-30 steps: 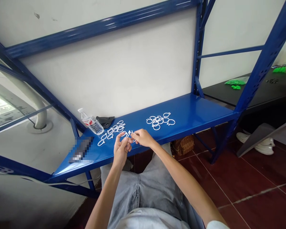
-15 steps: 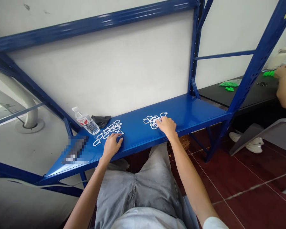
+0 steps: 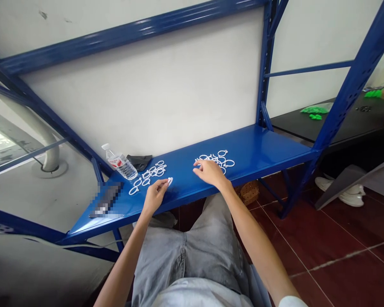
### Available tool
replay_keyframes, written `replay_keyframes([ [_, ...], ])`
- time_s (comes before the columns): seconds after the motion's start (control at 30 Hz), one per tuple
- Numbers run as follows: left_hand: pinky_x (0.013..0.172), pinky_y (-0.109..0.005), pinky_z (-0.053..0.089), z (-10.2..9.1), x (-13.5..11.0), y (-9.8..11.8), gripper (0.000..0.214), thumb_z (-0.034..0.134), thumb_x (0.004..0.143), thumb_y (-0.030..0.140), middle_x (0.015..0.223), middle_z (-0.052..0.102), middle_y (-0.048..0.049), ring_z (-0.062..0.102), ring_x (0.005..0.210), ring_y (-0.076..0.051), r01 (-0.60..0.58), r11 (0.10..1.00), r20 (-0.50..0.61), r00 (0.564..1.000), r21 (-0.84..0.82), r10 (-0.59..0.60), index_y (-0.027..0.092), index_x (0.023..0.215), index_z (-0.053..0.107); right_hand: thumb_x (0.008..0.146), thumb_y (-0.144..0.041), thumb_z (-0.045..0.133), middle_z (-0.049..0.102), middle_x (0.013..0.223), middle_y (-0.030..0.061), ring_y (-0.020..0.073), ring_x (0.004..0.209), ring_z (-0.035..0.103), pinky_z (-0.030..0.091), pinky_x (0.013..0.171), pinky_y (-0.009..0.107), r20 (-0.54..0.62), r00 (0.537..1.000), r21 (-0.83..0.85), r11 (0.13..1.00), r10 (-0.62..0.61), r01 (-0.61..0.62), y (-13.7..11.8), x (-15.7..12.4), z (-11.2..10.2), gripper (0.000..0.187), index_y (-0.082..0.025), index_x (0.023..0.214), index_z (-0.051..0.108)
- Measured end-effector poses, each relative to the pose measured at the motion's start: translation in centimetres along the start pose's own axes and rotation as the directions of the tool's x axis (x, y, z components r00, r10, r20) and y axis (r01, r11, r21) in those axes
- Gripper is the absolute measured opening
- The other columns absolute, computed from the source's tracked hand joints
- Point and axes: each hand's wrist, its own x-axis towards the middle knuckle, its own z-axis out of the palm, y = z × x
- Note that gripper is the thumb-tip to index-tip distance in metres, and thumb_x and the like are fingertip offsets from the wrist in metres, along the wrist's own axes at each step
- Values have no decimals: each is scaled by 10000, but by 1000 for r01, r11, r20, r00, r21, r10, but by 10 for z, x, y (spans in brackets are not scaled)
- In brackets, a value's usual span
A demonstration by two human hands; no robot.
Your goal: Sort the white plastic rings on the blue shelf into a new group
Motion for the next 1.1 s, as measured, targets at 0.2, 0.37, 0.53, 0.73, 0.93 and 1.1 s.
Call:
replay_keyframes([
  [0.2,799,-336,524,-7,-4,14,265,583,1003,374,1003,761,-100,693,868,-238,-156,968,45,988,196,150,237,1065,801,933,-294,706,810,875,9,237,891,757,481,769,276,183,971,-4,987,-154,158,-15,0,58,412,-285,1343,733],
  [0.37,872,-410,508,-61,26,-24,339,518,1006,323,1081,767,-172,699,995,-336,163,730,-175,983,664,-60,173,1069,816,985,-297,641,805,844,2,212,858,756,486,770,273,150,980,68,991,-127,118,-6,4,68,310,-260,1267,763],
  [0.53,874,-369,499,-99,56,-62,337,531,1000,318,1151,777,-161,705,1046,-320,43,666,34,994,745,-101,171,1073,824,981,-282,643,795,794,-8,201,794,747,486,739,273,134,984,78,992,-113,103,-1,6,69,240,-260,1162,798],
  [0.73,920,-353,498,-104,61,-81,285,560,969,295,1170,791,-123,708,1058,-285,-23,676,200,962,737,-185,179,1079,796,980,-276,644,801,798,-6,200,779,751,485,723,277,151,982,111,989,-117,101,-4,5,69,220,-258,1131,803],
  [0.93,851,-357,515,-99,55,-68,206,603,903,314,1035,795,-118,713,960,-285,7,757,153,978,653,-142,198,930,770,976,-262,643,795,811,-8,200,804,746,478,732,273,111,988,106,990,-104,92,-7,5,70,217,-264,1117,808],
  [1.1,749,-316,485,-62,33,-13,354,612,934,500,917,781,-81,663,812,-232,-61,968,280,960,242,-10,186,934,777,993,-271,643,794,951,-6,191,885,731,468,765,262,45,986,87,984,-163,159,-18,1,72,436,-288,1428,667],
])
